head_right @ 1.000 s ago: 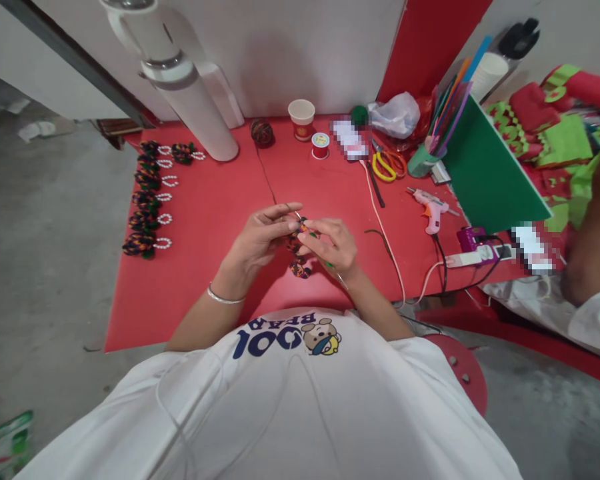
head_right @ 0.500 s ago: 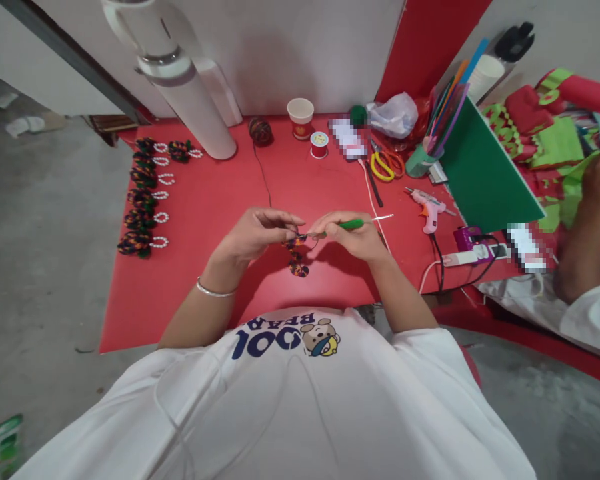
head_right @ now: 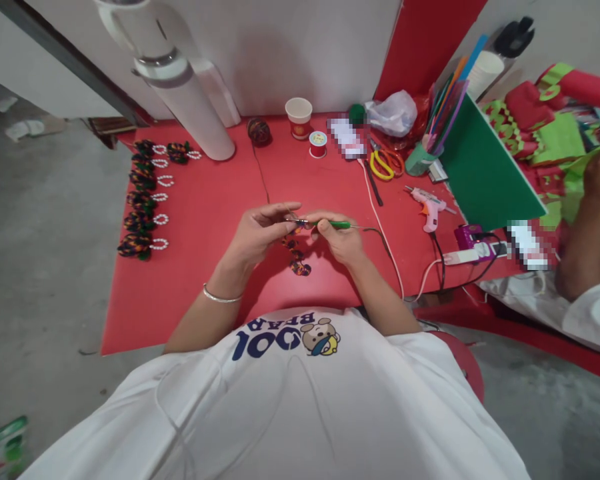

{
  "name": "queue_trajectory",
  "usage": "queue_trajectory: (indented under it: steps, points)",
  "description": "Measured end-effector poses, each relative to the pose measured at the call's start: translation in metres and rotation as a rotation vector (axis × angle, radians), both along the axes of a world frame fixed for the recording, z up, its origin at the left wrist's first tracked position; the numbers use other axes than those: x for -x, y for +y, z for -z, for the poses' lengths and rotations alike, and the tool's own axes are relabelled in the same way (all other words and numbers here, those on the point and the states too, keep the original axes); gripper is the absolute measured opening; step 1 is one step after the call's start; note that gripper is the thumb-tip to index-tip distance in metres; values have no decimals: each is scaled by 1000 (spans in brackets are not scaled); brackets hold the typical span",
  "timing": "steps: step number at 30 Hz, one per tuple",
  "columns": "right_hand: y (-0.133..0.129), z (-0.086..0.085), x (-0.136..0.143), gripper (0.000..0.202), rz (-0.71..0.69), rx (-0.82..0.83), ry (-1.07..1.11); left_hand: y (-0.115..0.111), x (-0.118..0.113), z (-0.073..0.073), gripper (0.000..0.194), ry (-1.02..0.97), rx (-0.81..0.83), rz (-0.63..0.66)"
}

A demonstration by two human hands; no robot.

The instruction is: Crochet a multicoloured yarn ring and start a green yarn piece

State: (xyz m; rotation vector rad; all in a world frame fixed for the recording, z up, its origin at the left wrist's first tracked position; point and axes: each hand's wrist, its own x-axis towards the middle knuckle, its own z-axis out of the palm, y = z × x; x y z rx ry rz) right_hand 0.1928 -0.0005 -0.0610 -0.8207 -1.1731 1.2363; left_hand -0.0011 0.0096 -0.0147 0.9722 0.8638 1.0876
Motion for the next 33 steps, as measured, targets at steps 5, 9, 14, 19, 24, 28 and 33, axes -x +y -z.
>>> queue_trajectory:
  steps: [5,9,14,19,24,28,33]
  points:
    - [-5,-7,-1,38,82,-141,-171,-3,-8,1,49,-12,-2,-70]
    - [-16,-9,6,25,261,-403,-441,-10,-19,7,47,40,-57,-198]
    - [-25,4,16,22,479,-552,-597,-15,-33,12,48,-74,67,-221]
    - [-16,3,5,23,328,-569,-456,-8,-20,5,46,-208,218,-23]
    - [-3,-16,-16,22,109,-578,-432,-4,-4,-2,44,-132,177,33]
    - [-1,-27,-24,25,56,-544,-490,-3,-1,-2,42,-87,147,63]
    - [-3,-33,-29,23,35,-538,-467,0,3,-2,39,-30,119,83]
